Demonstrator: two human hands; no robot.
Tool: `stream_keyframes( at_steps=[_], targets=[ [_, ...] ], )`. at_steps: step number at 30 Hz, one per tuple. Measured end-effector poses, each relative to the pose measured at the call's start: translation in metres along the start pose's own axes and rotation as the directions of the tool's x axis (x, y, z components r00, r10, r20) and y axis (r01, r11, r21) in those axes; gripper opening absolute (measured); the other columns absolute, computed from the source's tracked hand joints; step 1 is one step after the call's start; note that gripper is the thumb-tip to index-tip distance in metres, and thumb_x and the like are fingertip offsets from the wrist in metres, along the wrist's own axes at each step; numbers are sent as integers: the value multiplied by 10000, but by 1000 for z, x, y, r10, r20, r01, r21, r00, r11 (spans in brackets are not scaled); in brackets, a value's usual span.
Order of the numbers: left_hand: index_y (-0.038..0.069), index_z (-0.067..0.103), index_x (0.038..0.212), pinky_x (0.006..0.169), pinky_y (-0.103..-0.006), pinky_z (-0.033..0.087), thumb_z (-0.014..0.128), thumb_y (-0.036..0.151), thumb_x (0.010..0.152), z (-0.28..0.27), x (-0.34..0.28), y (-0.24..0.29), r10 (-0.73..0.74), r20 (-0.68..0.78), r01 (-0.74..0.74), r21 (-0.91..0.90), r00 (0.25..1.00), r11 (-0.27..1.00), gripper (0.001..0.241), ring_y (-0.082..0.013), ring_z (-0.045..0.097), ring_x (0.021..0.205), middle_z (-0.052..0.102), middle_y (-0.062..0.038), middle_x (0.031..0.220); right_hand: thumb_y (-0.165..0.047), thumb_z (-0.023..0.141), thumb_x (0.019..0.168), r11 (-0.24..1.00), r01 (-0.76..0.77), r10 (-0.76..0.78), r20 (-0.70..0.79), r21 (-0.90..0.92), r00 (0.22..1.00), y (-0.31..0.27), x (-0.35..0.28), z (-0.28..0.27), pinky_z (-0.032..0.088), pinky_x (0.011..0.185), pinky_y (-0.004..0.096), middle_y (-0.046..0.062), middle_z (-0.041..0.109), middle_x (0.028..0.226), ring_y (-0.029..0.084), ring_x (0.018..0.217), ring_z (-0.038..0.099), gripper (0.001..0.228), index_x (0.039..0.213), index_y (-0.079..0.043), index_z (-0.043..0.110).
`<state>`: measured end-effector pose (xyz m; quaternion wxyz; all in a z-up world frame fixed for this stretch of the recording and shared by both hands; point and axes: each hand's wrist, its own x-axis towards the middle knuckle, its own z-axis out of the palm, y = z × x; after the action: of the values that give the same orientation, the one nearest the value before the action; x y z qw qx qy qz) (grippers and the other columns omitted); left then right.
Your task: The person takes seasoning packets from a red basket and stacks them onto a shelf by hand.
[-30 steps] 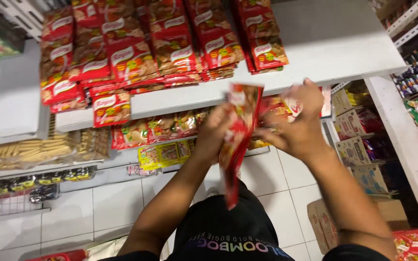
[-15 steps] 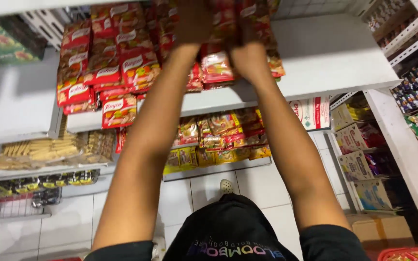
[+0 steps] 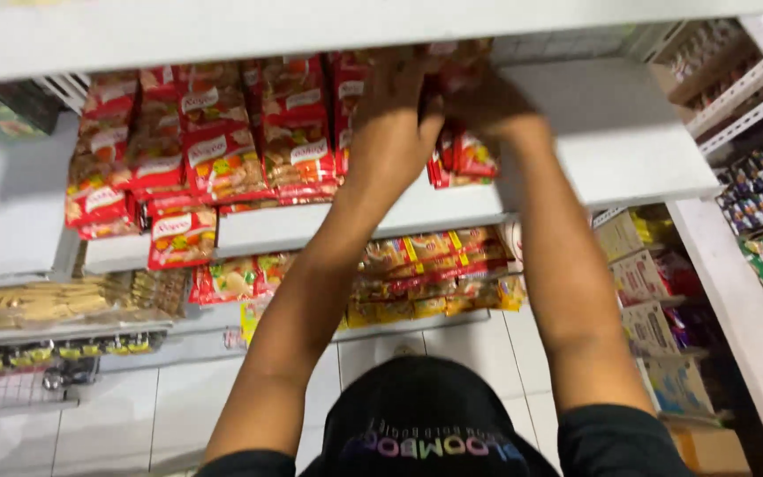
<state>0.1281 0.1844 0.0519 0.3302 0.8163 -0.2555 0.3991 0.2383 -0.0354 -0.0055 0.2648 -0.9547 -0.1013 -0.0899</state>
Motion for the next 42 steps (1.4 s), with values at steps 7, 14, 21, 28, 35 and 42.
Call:
stream_keyframes(
  at_steps=[7, 14, 21, 28, 35, 42],
  targets=[
    [103, 585, 1252, 970, -481, 532, 715, 128, 957, 1, -3, 2, -81, 2, 81, -128, 997, 988, 324, -409, 627, 1150, 572, -203, 1333, -337, 654, 943, 809, -390, 306, 250, 439, 918, 1, -39, -72, 532, 615, 323, 116, 707, 1071, 161, 776, 640, 521, 1417, -136, 573],
    [21, 597, 1249, 928, -508, 513, 669, 214, 940, 16, -11, 22, -102, 364, 52, 143, 926, 988, 371, -407, 618, 1096, 618, -210, 1193, -401, 548, 1010, 753, -443, 310, 332, 486, 891, 0, -48, -86, 475, 603, 338, 84, 716, 1061, 193, 780, 607, 430, 1361, -172, 644],
    [-17, 611, 1254, 910, -468, 499, 642, 217, 876, 34, -70, 68, -46, 606, -44, 132, 794, 990, 446, -354, 576, 1117, 598, -221, 1211, -407, 592, 946, 868, -316, 227, 261, 383, 938, 2, -55, -83, 475, 610, 308, 43, 683, 1090, 149, 861, 635, 513, 1394, -159, 620],
    [-28, 674, 1130, 907, -436, 491, 642, 343, 919, 38, -85, 61, -23, 539, -83, 173, 842, 981, 428, -304, 574, 1129, 617, -166, 1219, -434, 560, 983, 819, -448, 369, 270, 358, 889, 18, -61, -89, 352, 538, 344, 62, 611, 980, 197, 728, 497, 525, 1439, -177, 606],
    [16, 614, 1204, 951, -447, 479, 673, 317, 937, 32, -86, 59, -69, 551, 4, 117, 832, 993, 406, -313, 566, 1141, 625, -138, 1228, -446, 572, 959, 877, -318, 216, 296, 361, 931, 26, -51, -55, 451, 888, 340, 72, 668, 1206, 217, 1075, 584, 563, 1433, -142, 576],
    [-26, 461, 1410, 934, -477, 504, 681, 244, 922, 22, -78, 54, -167, 577, 168, 52, 799, 984, 599, -439, 538, 1163, 483, -310, 1332, -384, 705, 878, 818, -229, 113, 244, 527, 963, -16, -61, -36, 460, 1037, 337, 107, 649, 1367, 233, 1245, 603, 687, 1476, -116, 503]
  ],
)
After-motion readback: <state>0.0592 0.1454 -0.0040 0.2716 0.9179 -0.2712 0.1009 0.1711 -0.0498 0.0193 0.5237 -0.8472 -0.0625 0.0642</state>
